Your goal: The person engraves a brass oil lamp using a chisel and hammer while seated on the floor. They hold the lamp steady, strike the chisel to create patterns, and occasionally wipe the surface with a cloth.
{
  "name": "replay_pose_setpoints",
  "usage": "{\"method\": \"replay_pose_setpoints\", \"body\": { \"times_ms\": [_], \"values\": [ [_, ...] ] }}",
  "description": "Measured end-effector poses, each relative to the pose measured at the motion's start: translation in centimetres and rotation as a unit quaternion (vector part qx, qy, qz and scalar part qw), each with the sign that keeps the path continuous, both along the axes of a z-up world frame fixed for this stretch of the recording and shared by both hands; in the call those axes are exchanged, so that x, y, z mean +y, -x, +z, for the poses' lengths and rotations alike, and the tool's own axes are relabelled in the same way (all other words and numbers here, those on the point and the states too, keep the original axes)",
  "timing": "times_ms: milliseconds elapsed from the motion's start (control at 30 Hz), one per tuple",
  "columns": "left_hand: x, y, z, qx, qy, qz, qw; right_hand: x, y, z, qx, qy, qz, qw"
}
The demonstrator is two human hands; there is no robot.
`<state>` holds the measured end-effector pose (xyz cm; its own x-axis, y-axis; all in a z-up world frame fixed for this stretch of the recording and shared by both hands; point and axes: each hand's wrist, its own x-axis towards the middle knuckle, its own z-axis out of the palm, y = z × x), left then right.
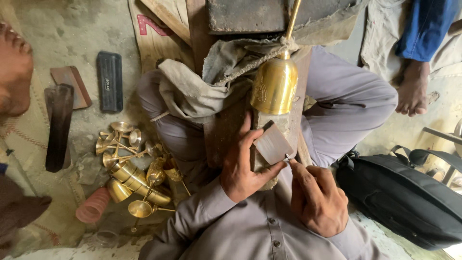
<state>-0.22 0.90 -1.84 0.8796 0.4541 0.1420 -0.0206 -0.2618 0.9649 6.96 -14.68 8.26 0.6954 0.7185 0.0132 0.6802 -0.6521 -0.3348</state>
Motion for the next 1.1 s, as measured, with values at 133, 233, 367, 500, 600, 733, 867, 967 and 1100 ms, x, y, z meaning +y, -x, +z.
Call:
{"method": "replay_pose_setpoints", "body": {
  "times_ms": [133, 233, 367, 500, 600, 733, 867, 967, 1100],
  "values": [
    [0.3, -0.2, 0.2, 0.021, -0.024, -0.010, 0.999, 0.1, -0.4, 0.7, 0.009, 0.011, 0.010, 1.000],
    [0.8, -0.6, 0.4, 0.019, -0.040, -0.002, 0.999, 0.8, -1.1, 0.7, 0.002, 0.019, 0.003, 1.000],
    [1.1, -0.6, 0.5, -0.002, -0.031, 0.020, 0.999, 1.8, -1.5, 0.1, -0.031, 0.014, 0.016, 0.999],
    [1.3, -0.7, 0.4, -0.005, -0.011, 0.016, 1.000, 2.2, -1.4, 0.1, -0.028, 0.022, 0.003, 0.999],
    [1.2, -0.9, 0.3, -0.005, -0.015, 0.020, 1.000, 2.6, -1.6, 0.6, -0.026, 0.036, 0.018, 0.999],
    [1.1, -0.8, -0.3, -0.017, 0.002, 0.020, 1.000, 3.0, -1.9, 0.5, -0.015, 0.023, 0.008, 1.000],
    [1.1, -0.8, -0.1, 0.001, -0.003, 0.015, 1.000, 3.0, -1.7, 0.8, -0.012, 0.032, 0.004, 0.999],
    [1.2, -0.8, 0.0, -0.013, -0.008, 0.022, 1.000, 3.2, -1.7, 0.8, -0.036, 0.041, 0.001, 0.999],
    [1.1, -0.7, 0.4, -0.011, 0.002, 0.016, 1.000, 3.1, -1.5, 1.2, -0.010, 0.047, -0.021, 0.999]
  ]
}}
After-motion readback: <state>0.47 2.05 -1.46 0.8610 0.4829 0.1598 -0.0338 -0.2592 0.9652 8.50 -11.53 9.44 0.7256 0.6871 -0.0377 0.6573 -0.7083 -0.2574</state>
